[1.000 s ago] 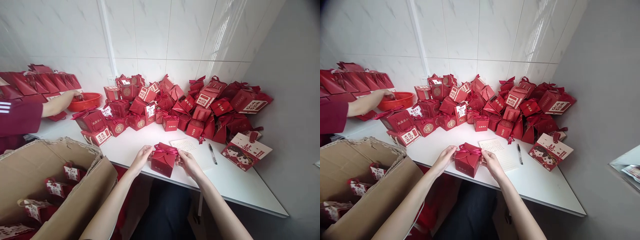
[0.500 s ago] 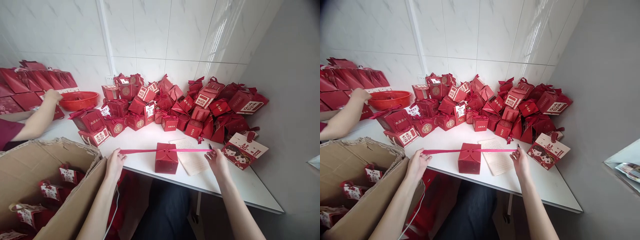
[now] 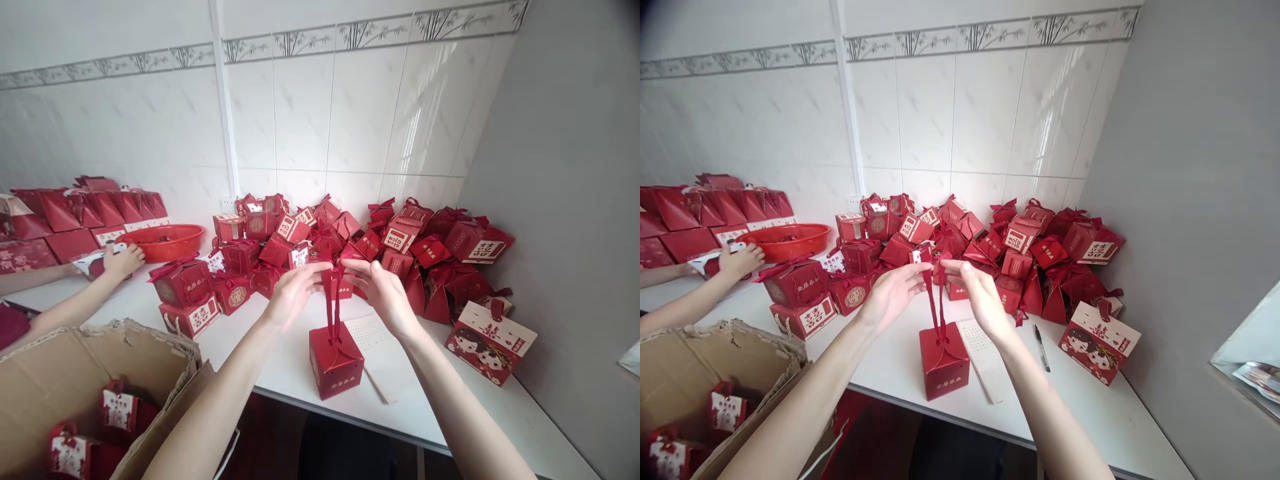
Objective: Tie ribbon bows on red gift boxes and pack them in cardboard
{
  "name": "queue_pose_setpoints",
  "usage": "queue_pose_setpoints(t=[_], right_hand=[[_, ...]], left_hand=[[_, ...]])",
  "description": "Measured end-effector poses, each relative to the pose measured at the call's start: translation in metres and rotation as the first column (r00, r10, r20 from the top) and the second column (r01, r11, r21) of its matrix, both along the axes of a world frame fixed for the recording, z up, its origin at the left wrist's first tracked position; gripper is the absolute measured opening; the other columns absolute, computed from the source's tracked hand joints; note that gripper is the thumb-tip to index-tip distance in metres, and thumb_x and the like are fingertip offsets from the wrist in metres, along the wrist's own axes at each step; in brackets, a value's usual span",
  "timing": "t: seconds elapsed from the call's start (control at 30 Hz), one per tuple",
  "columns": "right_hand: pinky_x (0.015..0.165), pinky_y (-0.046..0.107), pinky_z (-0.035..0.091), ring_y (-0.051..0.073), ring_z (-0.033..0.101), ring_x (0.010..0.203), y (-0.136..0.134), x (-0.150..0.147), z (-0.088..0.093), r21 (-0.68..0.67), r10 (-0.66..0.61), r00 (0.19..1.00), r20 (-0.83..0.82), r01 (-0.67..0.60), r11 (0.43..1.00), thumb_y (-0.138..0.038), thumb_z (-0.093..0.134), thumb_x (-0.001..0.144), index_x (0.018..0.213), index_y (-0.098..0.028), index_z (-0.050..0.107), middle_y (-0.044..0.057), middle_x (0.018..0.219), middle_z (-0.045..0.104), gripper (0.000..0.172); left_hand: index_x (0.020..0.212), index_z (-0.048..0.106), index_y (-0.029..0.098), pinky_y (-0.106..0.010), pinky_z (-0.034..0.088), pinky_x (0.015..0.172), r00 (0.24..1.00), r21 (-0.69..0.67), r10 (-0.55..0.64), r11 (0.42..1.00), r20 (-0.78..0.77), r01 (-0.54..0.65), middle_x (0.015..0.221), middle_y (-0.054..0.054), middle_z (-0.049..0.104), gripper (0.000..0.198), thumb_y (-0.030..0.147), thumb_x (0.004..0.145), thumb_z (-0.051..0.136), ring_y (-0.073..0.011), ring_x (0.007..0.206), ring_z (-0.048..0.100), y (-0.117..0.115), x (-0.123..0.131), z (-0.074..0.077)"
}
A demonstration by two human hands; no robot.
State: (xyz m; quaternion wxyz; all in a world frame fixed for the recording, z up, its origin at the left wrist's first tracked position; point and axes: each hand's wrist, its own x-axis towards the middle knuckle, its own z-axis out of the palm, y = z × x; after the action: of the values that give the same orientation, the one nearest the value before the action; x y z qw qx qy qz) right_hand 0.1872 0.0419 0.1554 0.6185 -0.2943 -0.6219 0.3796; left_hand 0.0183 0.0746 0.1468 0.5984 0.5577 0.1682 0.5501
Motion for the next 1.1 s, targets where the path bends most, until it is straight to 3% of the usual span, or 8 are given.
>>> queue_pose_setpoints(t=[0.23,0.37,0.47,0.53,0.67,0.73,0.93,1.1], right_hand=[[0.098,0.038,0.035,0.022,0.051,0.11,-0.003,-0.001,0.004,0.031,-0.038,0.987,0.158,0.033,0.999,-0.054,0.042,0.085,0.107,-0.023,0.063,0.005,0.118,0.057,0.043],[0.083,0.038,0.044,0.019,0.061,0.069,-0.015,0.019,0.002,0.024,0.035,0.992,0.12,-0.039,0.999,-0.051,0.049,0.08,0.064,-0.02,0.067,0.004,0.068,0.065,0.039],[0.067,0.04,0.047,0.015,0.048,0.038,-0.025,0.038,-0.003,-0.132,0.224,0.947,0.231,-0.198,0.971,-0.054,0.051,0.073,0.036,-0.022,0.044,-0.001,0.038,0.048,0.049],[0.062,0.037,0.046,0.015,0.049,0.037,-0.026,0.045,-0.011,-0.247,0.233,0.912,0.338,-0.153,0.957,-0.055,0.049,0.073,0.037,-0.022,0.04,-0.001,0.038,0.047,0.049],[0.052,0.028,0.039,0.015,0.054,0.046,-0.015,0.042,-0.044,-0.326,0.11,0.709,0.696,0.175,0.929,-0.053,0.049,0.076,0.052,-0.02,0.05,0.001,0.049,0.056,0.041],[0.048,0.026,0.034,0.014,0.052,0.046,-0.011,0.037,-0.063,-0.305,0.095,0.589,0.803,0.269,0.914,-0.054,0.053,0.074,0.055,-0.02,0.049,0.001,0.051,0.057,0.039],[0.052,0.027,0.033,0.016,0.05,0.052,-0.025,0.027,-0.093,-0.169,-0.088,0.51,0.855,0.436,0.884,-0.043,0.058,0.075,0.067,-0.022,0.044,0.0,0.053,0.055,0.026],[0.053,0.027,0.036,0.017,0.053,0.053,-0.039,0.02,-0.099,-0.308,0.017,0.669,0.743,0.32,0.896,-0.05,0.045,0.082,0.087,-0.023,0.044,-0.002,0.056,0.056,0.027]], left_hand=[[0.098,0.066,0.013,-0.033,0.042,0.086,0.998,0.035,-0.018,0.999,-0.057,0.02,0.099,-0.01,0.067,0.029,0.027,0.075,0.056,-0.0209,0.096,0.058,-0.006,0.001,0.004],[0.1,0.062,0.012,-0.037,0.043,0.085,0.973,0.027,0.213,0.977,-0.09,-0.212,0.104,-0.012,0.063,0.034,0.03,0.073,0.054,-0.0236,0.098,0.056,0.007,-0.01,-0.004],[0.109,0.055,0.016,-0.038,0.037,0.095,0.721,0.226,0.669,0.742,-0.182,-0.631,0.12,-0.011,0.052,0.041,0.025,0.069,0.056,-0.0257,0.115,0.045,0.021,-0.021,-0.022],[0.107,0.055,0.019,-0.036,0.032,0.099,0.586,0.434,0.769,0.633,-0.256,-0.641,0.124,-0.01,0.048,0.041,0.02,0.067,0.058,-0.0249,0.122,0.038,0.025,-0.024,-0.039],[0.091,0.063,0.021,-0.032,0.042,0.086,0.664,0.376,0.34,0.922,-0.666,-0.096,0.104,-0.006,0.062,0.022,0.026,0.071,0.057,-0.024,0.101,0.055,0.021,-0.019,-0.07],[0.09,0.064,0.022,-0.031,0.042,0.081,0.623,0.293,0.215,0.956,-0.752,0.024,0.097,-0.004,0.065,0.021,0.03,0.072,0.056,-0.0229,0.091,0.059,0.015,-0.015,-0.081],[0.068,0.054,0.021,-0.025,0.038,0.054,0.457,0.311,0.313,0.947,-0.833,-0.081,0.065,0.001,0.059,0.033,0.052,0.064,0.062,-0.0181,0.061,0.056,-0.007,-0.023,-0.093],[0.065,0.042,0.021,-0.023,0.027,0.034,0.356,-0.014,0.015,0.997,-0.934,-0.079,0.04,0.005,0.049,0.046,0.067,0.066,0.05,-0.0131,0.031,0.042,-0.03,-0.03,-0.092]])
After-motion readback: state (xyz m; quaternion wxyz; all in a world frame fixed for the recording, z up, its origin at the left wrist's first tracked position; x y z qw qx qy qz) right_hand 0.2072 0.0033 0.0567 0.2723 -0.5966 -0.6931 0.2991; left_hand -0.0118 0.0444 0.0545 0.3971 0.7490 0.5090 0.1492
